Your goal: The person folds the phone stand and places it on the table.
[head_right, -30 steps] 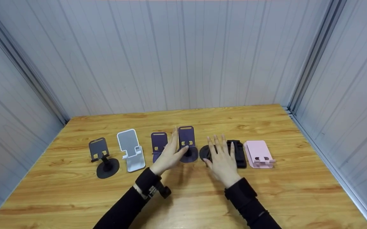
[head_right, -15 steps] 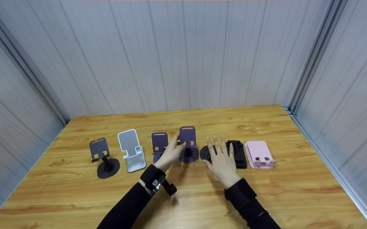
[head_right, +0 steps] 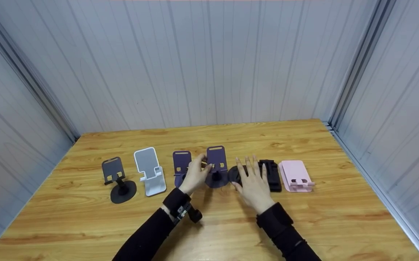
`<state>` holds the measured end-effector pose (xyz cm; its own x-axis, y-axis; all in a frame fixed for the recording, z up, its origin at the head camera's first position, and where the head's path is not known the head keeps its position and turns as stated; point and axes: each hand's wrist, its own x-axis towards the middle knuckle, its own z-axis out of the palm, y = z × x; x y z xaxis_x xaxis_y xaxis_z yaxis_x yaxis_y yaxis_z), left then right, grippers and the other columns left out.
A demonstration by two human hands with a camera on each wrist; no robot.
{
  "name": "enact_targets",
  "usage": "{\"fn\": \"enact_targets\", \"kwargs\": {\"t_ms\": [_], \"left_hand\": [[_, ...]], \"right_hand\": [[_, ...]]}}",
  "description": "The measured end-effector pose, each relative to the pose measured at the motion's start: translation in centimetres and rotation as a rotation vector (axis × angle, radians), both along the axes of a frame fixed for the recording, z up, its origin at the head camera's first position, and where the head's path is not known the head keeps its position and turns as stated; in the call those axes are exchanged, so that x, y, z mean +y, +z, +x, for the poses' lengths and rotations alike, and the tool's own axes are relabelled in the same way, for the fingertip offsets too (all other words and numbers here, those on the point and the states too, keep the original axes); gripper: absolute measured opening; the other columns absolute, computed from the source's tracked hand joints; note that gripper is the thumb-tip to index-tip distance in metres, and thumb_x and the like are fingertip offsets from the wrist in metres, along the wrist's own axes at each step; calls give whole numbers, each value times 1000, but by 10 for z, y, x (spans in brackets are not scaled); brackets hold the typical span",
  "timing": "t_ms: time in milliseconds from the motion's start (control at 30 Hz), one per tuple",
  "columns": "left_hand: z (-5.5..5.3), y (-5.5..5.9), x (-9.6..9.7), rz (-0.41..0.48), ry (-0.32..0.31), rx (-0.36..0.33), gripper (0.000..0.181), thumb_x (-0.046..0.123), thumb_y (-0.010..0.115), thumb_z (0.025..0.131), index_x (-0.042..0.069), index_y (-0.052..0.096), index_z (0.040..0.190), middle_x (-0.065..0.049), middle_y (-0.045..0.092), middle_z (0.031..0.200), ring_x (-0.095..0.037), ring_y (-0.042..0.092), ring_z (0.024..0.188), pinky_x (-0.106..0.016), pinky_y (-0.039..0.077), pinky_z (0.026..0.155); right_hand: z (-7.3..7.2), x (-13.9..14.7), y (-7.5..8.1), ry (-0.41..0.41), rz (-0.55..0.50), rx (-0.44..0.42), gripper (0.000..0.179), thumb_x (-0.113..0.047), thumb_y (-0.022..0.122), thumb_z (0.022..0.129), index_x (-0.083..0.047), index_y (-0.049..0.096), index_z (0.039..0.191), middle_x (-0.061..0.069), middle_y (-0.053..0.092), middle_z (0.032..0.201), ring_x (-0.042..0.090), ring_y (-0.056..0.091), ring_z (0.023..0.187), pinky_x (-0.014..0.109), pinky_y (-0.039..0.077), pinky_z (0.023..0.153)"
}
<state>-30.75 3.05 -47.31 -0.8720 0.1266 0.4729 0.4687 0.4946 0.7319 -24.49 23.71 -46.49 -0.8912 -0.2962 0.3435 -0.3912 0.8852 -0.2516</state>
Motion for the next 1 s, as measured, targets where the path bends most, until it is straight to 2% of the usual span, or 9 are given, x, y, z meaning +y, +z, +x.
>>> {"fn": "enact_targets", "kwargs": {"t_ms": [100, 300, 500, 667, 733, 800, 867, 933, 1000], "left_hand": [[3, 8, -2, 51, -36, -9, 8, -10, 71, 94, -6, 66, 98, -17, 71, 90, -27, 74, 82, -28, 61, 72], [10, 23, -6, 83, -58, 13, 7, -10, 71, 94, -7, 69, 101, -16, 72, 89, -27, 72, 80, -27, 59, 73], [21, 47, -15, 153, -103, 38, 12, -7, 72, 95, -9, 71, 107, -19, 74, 92, -29, 71, 82, -26, 58, 75], [32, 65, -24, 188, -159, 4, 19, -4, 73, 97, -9, 73, 115, -17, 75, 93, -28, 72, 83, -28, 59, 78], [35, 69, -27, 198, -182, -21, 21, -3, 73, 97, -9, 73, 117, -17, 75, 94, -29, 73, 85, -33, 61, 81], [37, 71, -30, 201, -200, -39, 22, -2, 73, 98, -9, 73, 119, -18, 75, 95, -30, 73, 86, -37, 61, 84], [39, 72, -33, 205, -219, -38, 23, -2, 72, 98, -9, 72, 119, -18, 75, 95, -31, 73, 87, -40, 61, 86], [41, 70, -35, 209, -242, -29, 23, -1, 72, 98, -9, 73, 120, -19, 76, 94, -29, 73, 85, -37, 61, 85], [41, 67, -37, 211, -264, -18, 23, -2, 72, 98, -9, 73, 120, -19, 75, 92, -26, 72, 84, -34, 61, 84]], "right_hand": [[-2, 0, -2, 7, -1, 2, 66, -24, 67, 103, 4, 42, 158, 34, 37, 163, 58, 23, 153, 78, 18, 122], [-2, 1, -3, 27, -19, -7, 68, -22, 68, 103, 5, 41, 158, 35, 36, 162, 59, 22, 153, 76, 18, 122], [-4, 2, -1, 59, -51, -39, 72, -22, 70, 102, 9, 38, 158, 37, 35, 162, 59, 21, 153, 75, 21, 122], [-5, 1, 4, 109, -182, -103, 70, -18, 67, 105, 13, 34, 159, 39, 36, 160, 61, 23, 152, 75, 23, 121], [-6, 0, 9, 137, -276, -161, 68, -17, 63, 107, 13, 32, 160, 39, 36, 160, 59, 27, 151, 73, 25, 122], [-8, 0, 14, 171, -390, -258, 65, -17, 57, 111, 12, 28, 161, 38, 38, 159, 57, 34, 149, 70, 29, 122], [-11, 0, 20, 209, -544, -403, 65, -22, 51, 114, 10, 22, 164, 37, 38, 160, 54, 37, 149, 65, 33, 123], [-14, -1, 24, 250, -723, -549, 65, -23, 45, 116, 10, 16, 165, 39, 38, 160, 50, 41, 148, 57, 37, 123], [-17, -1, 26, 276, -884, -676, 67, -23, 41, 117, 10, 9, 165, 39, 36, 160, 40, 51, 145, 46, 42, 122]]}}
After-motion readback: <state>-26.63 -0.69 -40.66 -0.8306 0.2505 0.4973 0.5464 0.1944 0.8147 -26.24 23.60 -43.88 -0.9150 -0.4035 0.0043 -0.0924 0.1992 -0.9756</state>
